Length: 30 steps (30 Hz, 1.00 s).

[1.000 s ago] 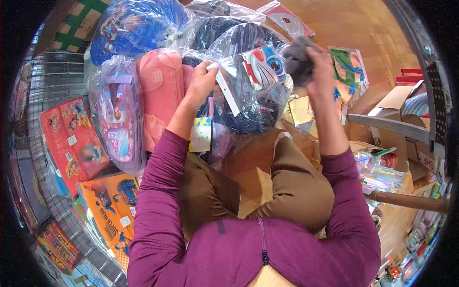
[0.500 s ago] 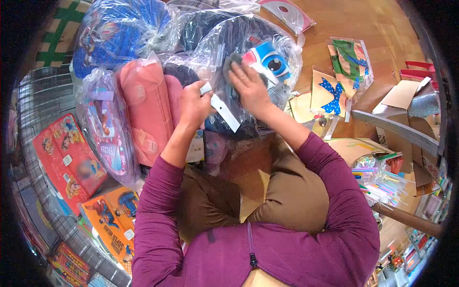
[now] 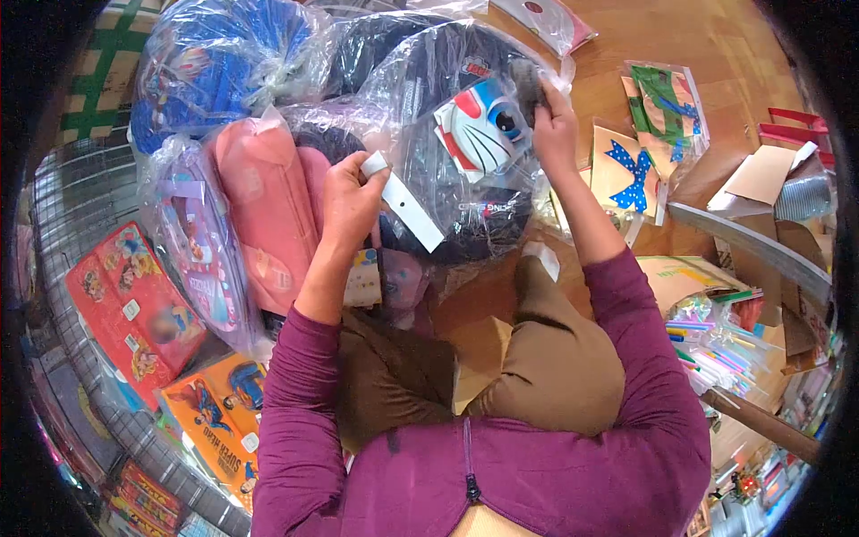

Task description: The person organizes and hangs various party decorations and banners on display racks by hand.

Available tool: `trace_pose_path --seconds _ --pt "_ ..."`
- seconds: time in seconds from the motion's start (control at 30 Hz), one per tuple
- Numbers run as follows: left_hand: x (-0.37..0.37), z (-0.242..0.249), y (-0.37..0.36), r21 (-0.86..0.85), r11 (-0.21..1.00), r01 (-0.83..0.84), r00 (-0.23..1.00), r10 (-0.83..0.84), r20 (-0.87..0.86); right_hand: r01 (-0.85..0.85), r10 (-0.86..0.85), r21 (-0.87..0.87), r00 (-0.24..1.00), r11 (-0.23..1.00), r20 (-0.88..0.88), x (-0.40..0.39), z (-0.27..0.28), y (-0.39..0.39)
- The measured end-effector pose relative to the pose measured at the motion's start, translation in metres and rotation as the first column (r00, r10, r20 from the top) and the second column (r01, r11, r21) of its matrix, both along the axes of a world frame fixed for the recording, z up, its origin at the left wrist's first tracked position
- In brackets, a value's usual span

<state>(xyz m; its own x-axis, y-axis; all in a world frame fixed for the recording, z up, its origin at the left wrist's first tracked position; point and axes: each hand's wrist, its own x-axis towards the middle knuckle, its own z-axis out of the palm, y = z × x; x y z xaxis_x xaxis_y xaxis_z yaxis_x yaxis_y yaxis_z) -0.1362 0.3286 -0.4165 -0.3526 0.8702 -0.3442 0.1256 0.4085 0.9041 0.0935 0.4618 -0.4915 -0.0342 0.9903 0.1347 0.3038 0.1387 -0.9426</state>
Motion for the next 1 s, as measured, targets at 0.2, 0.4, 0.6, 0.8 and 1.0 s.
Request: trace_pose_path --seconds 0.2,0.4,0.6,0.8,1.0 --pt "-0.007 -0.014 -0.002 -0.003 0.997 0.071 0.976 -0.070 -0.206 -0.664 0.492 0.364 0.738 0.653 0.463 -0.060 0.003 -0.097" --pt "-0.005 -0.003 -0.002 0.010 0.999 0.042 0.981 -0.039 -0.190 -0.476 0.250 0.303 0.790 0.826 0.561 -0.040 -0.024 -0.053" --pt "-0.003 0.002 0.002 0.011 1.000 0.003 1.000 -0.002 -0.022 -0.417 0.404 0.144 0.908 0.897 0.110 -0.013 -0.013 -0.034" --pt "0.000 0.008 0.001 0.001 1.000 -0.015 1.000 0.015 -0.018 -0.036 0.039 0.058 0.998 0.998 -0.052 -0.003 -0.006 -0.007" --pt "0.007 0.001 -0.006 0.038 0.997 -0.063 0.998 0.062 0.031 -0.387 0.299 0.221 0.889 0.895 0.347 -0.037 -0.051 -0.057"
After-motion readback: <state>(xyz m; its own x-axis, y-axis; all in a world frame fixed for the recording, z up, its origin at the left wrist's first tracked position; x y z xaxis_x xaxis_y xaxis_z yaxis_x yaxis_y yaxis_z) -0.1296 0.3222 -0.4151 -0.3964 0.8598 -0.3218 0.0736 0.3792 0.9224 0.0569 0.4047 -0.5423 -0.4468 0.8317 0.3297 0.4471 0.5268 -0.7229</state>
